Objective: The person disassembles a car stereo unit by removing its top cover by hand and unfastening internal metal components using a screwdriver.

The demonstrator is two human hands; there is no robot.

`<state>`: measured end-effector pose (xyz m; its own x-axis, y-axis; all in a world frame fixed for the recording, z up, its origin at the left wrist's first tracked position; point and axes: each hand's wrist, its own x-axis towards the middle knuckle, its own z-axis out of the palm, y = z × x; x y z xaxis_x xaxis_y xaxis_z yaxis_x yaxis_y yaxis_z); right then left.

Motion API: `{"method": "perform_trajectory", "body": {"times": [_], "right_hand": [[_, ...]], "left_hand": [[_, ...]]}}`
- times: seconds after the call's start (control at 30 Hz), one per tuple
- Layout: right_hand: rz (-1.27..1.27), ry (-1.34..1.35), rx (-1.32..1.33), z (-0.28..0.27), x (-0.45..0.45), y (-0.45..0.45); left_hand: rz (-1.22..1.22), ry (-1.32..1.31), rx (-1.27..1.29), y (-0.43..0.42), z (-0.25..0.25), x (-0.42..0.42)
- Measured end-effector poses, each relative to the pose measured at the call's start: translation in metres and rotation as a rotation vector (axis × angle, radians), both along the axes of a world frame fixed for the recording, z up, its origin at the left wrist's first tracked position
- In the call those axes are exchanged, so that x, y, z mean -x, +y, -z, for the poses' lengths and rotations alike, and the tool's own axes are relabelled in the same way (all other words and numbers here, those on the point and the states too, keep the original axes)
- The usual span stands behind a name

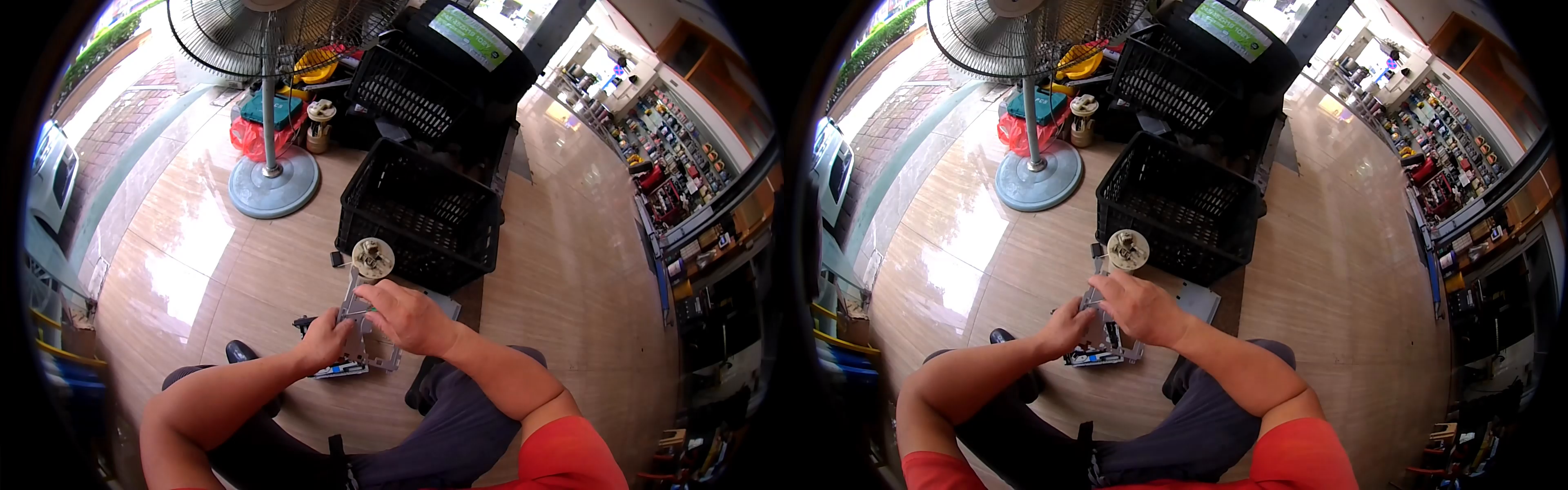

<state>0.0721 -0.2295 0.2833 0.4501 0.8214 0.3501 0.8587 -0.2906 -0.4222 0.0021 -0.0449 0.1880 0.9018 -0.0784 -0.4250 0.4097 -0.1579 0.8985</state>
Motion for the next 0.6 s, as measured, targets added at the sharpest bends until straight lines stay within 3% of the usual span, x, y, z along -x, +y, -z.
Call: {"method": "perform_trajectory", "body": {"times": [0.6], "right_hand": [[0.004,-0.002,0.029,-0.0015,0.0005,0.0006]], "left_hand": [[0.009,-0.036,-0.03,0.0016,0.0028,-0.0007]]}}
